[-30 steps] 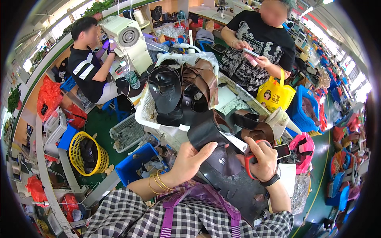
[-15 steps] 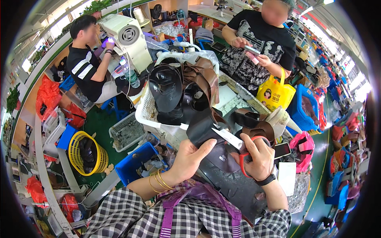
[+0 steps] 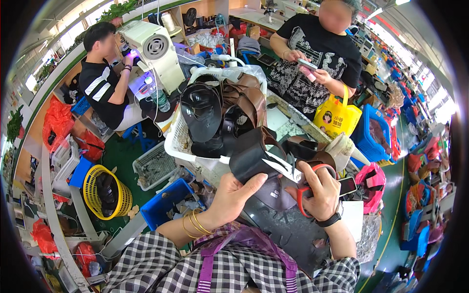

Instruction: The person trims excess material from leather shoe uppers using scissors, picking pieces from a basket and turning them by hand to cut around the edges.

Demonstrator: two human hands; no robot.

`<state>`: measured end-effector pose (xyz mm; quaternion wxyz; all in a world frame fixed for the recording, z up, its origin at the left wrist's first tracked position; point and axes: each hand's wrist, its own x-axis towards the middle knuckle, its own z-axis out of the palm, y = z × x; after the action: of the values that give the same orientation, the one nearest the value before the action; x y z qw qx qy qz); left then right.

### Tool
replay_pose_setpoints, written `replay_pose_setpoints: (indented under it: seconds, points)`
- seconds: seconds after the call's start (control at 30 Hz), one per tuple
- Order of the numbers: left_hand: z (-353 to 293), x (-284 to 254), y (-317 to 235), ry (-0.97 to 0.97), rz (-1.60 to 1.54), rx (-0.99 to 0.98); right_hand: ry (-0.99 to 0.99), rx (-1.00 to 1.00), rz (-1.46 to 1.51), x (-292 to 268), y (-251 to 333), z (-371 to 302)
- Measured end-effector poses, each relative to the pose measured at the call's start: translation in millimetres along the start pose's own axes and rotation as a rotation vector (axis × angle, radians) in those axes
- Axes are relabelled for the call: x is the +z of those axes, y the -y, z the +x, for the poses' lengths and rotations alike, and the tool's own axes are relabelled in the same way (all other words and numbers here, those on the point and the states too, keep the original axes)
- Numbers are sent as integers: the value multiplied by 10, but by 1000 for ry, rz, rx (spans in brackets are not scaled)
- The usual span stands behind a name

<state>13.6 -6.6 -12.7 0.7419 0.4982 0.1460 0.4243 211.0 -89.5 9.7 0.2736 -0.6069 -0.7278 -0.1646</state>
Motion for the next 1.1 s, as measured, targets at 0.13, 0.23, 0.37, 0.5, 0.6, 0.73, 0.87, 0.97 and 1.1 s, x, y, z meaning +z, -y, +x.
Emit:
replay_pose_setpoints:
  seconds: [0.13,0.23,0.37,0.5,0.6,0.73,0.87,0.97,1.1]
  points:
    - [17,11,3,-15,-93,-78,4,-34,-51,-51,-27,50]
    - [20,13,24,-24,-46,-68,5,-48,-41,-12,-60,53]
    - [46,-2,110,-58,10,-52,39,1,128,78,-75,-18]
    - [49,4,73,-43,-15,-79,134,119,298,64,-14,-56]
    - [117,-69,-53,-29,-200,-197,118,139,335,59,-117,-95]
    - [166,-176,-213,35,-195,-322,53,-47,89,-86,-406,-170]
    - [178,-234,-293,133,-217,-460,50,-172,-65,-231,-440,-101]
    - [224,-208,-341,165,-197,-532,74,-277,-122,-342,-478,-31]
    - [277,-214,-365,213,-147,-620,110,-364,-95,-440,-503,120]
